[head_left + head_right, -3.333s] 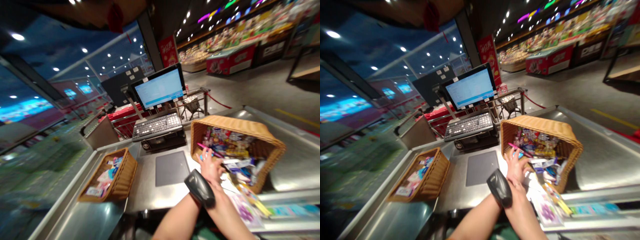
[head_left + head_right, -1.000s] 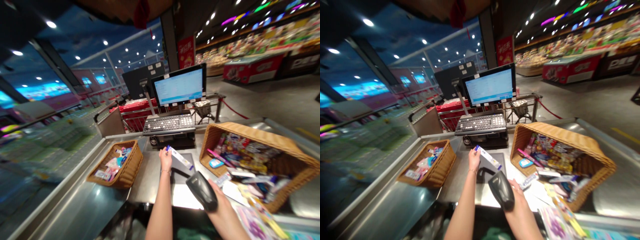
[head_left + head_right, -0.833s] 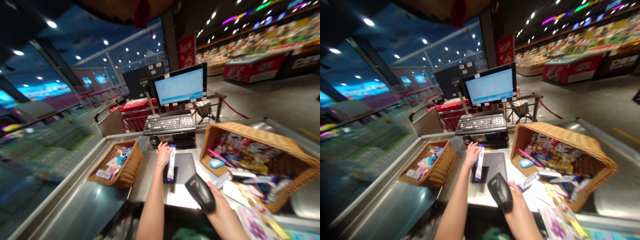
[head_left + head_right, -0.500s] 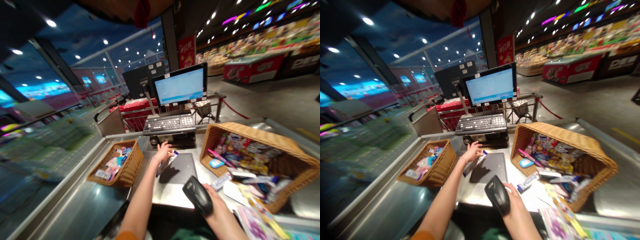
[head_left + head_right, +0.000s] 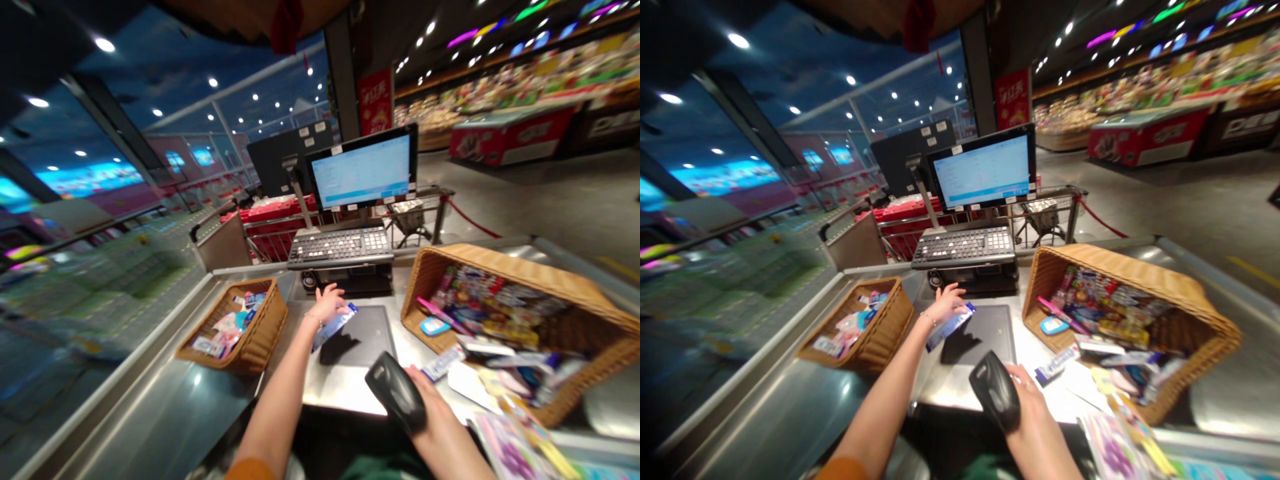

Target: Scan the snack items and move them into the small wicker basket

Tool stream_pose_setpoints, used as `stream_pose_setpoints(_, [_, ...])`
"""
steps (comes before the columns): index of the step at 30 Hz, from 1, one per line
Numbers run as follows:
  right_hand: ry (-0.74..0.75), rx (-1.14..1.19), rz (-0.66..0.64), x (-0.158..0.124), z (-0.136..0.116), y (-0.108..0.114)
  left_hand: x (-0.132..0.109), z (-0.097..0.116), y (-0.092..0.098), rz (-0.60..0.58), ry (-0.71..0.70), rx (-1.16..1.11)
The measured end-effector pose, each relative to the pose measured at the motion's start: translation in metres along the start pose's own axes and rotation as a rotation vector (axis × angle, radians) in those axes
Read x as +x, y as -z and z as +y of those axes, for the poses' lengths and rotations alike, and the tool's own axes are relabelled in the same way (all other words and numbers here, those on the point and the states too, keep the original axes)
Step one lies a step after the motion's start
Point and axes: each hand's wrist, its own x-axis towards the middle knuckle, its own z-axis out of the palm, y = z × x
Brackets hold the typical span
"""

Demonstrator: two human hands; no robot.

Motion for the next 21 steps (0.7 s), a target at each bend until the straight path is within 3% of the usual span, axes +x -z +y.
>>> stream_pose_setpoints(7, [-0.046,-0.063,-0.054,-0.002,-0.005,0.001,-0.003,-0.001,0.006,-0.026,0.006,0.013])
stream_pose_setpoints(21, [-0.127,0.081,-0.076,0.0,-0.004,-0.002,-0.004,-0.006,0.015,-0.049,0.017,0.05])
